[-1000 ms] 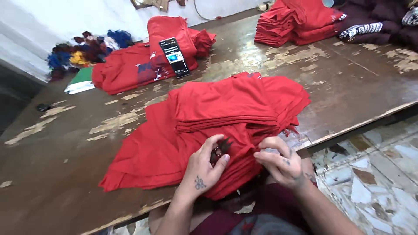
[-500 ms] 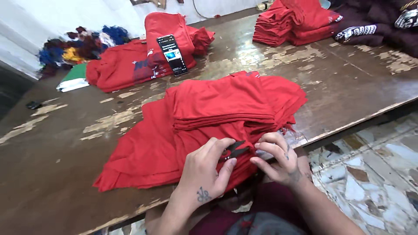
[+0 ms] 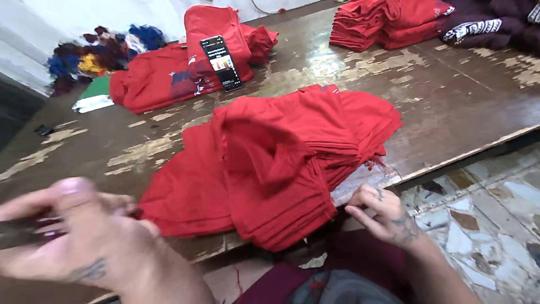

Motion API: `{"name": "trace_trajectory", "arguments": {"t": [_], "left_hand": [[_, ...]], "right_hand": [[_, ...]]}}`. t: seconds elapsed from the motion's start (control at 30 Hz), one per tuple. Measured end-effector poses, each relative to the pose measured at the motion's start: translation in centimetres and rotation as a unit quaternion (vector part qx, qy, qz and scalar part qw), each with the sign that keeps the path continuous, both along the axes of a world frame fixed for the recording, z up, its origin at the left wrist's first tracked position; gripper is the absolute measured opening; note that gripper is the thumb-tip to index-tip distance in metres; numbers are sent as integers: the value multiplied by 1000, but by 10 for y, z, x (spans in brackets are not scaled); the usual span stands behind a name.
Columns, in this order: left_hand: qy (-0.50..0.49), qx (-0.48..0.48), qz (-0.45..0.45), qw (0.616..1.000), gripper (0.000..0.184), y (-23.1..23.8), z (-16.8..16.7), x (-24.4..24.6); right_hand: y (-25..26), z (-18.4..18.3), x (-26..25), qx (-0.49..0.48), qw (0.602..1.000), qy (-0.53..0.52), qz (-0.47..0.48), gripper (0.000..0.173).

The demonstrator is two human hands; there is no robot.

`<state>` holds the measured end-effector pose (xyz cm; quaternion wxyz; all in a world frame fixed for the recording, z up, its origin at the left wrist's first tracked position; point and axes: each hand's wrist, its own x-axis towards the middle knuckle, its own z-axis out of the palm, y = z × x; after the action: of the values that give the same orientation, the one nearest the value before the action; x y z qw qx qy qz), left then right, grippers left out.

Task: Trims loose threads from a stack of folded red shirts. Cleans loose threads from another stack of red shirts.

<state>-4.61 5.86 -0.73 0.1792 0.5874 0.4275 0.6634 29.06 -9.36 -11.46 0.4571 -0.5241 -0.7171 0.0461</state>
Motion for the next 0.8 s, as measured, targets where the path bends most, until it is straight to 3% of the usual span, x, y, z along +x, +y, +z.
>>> {"name": "trace_trajectory", "arguments": {"t": [0.03,0.07,0.13,0.23,0.3,0.4,0.5,0.6,0.8], "left_hand": [[-47,28,9,998,6,1,4,6],[-24,42,-32,998,5,-6,1,18],[144,24,-164,976,14,-27,-13,49],[395,-39,-285,873,30,-26,-44,78],[479,-68,-298,823,26,-23,-55,76],[473,-61,-296,828,17,-22,-57,59],[480,-46,-274,832,19,-26,-58,49],[491,-34,-279,825,16,-23,-53,55],[503,-47,-305,807,17,-21,-39,70]], "right_hand": [[0,-2,4,-6,1000,-1,3,32],[2,-1,5,-4,1000,2,6,35],[12,3,-3,2,1000,20,5,40],[41,1,-27,18,998,47,-25,38],[48,-7,-32,62,996,45,-34,20],[13,7,-10,60,996,60,21,19],[-13,26,16,-17,993,30,117,34],[0,40,4,3,996,9,90,48],[47,45,-40,51,998,-46,15,47]]}}
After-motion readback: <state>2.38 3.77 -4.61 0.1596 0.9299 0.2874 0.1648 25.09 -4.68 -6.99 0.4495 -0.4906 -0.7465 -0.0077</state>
